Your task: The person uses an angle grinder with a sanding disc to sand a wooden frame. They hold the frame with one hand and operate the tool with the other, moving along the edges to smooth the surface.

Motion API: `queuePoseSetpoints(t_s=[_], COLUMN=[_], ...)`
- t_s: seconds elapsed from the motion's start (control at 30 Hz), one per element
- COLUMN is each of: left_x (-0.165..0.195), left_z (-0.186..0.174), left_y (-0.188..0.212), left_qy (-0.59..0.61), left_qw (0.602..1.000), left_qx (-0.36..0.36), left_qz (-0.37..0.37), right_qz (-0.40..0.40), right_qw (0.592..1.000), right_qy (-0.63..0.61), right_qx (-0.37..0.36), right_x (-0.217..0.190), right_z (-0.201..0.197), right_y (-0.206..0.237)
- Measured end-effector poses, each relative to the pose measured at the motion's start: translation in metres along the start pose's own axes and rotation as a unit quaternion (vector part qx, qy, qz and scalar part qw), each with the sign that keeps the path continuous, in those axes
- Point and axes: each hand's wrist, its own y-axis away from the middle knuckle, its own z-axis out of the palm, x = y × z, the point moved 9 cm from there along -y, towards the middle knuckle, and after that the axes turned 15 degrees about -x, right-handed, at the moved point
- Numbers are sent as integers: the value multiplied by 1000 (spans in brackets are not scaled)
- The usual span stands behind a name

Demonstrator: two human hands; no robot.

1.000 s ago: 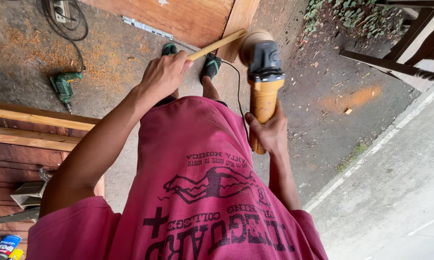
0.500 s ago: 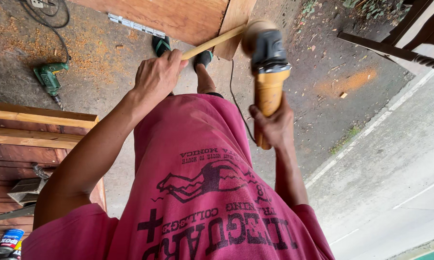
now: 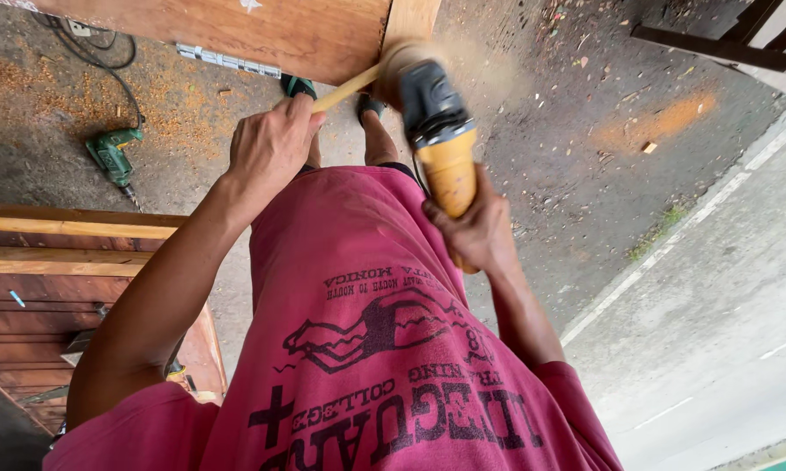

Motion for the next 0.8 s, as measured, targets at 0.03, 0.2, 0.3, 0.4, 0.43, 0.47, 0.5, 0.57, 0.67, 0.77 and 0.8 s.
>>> queuePoseSetpoints(t_s=[0.03, 0.2, 0.3, 0.4, 0.43, 0.47, 0.5, 0.57, 0.67, 0.77, 0.8], left_x=[-1, -4, 0, 1, 1, 0, -1, -1, 0, 4, 5], left_z=[2, 13, 10, 10, 11, 12, 13, 15, 14, 13, 12], left_y=[0, -3, -1, 1, 1, 1, 1, 0, 1, 3, 3], left_qy=[-7, -41, -61, -76, -72, -69, -67, -70, -93, -121, -130], left_qw=[1000, 998, 998, 997, 997, 997, 998, 997, 995, 992, 991], left_qx=[-6, -29, 1, 13, 7, 4, 1, -4, 10, 26, 30], left_qz=[-8, -38, -19, -18, -17, -17, -17, -18, -17, -12, -10], right_qz=[11, 23, 14, -27, -20, -16, -13, -13, 17, 29, 26], right_qw=[1000, 998, 999, 999, 999, 999, 999, 999, 999, 998, 998], right_qy=[10, 14, 24, 42, 41, 40, 40, 26, 18, 0, -8], right_qx=[12, 54, 26, 0, -11, -21, -32, -19, 22, 56, 64], right_x=[4, 8, -1, -16, -16, -16, -16, -13, -1, 6, 6], right_z=[-8, -31, -13, 9, 14, 18, 20, 13, -11, -33, -37], right_y=[0, 5, 8, 5, 4, 3, 1, 0, -1, 5, 6])
